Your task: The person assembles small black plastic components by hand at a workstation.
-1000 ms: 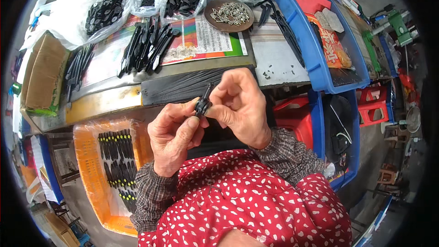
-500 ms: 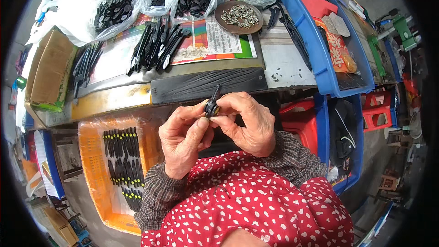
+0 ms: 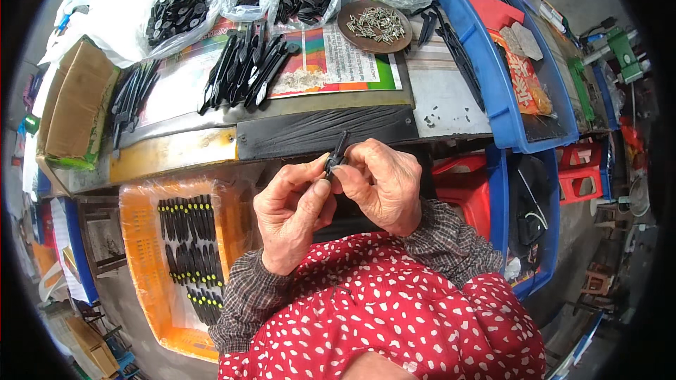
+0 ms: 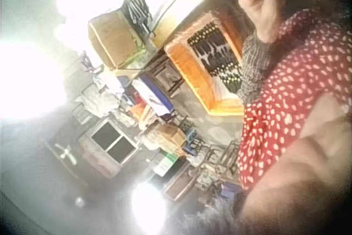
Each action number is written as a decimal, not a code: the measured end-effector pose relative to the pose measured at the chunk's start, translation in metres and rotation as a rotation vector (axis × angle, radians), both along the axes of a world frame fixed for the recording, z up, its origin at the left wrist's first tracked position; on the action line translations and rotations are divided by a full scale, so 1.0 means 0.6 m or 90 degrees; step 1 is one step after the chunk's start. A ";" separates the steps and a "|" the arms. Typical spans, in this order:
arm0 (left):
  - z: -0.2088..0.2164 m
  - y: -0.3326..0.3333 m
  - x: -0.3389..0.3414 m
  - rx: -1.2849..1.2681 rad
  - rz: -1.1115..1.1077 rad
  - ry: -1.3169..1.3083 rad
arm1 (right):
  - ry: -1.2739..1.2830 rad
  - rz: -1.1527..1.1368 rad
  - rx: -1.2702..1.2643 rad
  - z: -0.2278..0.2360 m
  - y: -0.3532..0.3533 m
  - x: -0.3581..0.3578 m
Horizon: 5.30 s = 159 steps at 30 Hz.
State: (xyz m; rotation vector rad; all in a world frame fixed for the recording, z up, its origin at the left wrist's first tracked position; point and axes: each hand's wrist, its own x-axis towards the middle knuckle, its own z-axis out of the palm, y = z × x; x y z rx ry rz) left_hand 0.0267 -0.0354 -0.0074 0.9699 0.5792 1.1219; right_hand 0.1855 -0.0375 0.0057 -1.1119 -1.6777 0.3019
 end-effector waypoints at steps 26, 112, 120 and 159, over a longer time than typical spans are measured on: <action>0.008 -0.006 -0.001 -0.004 0.000 0.069 | 0.350 0.111 -0.291 0.012 0.007 0.008; -0.012 -0.015 -0.022 0.105 0.114 0.134 | 0.116 0.030 -0.314 -0.010 -0.017 -0.031; -0.033 -0.036 -0.073 0.133 0.123 0.160 | -0.025 0.042 -0.284 0.002 -0.021 -0.027; -0.435 -0.345 -0.798 -0.389 0.593 1.034 | -0.191 0.005 -0.218 0.033 -0.008 -0.022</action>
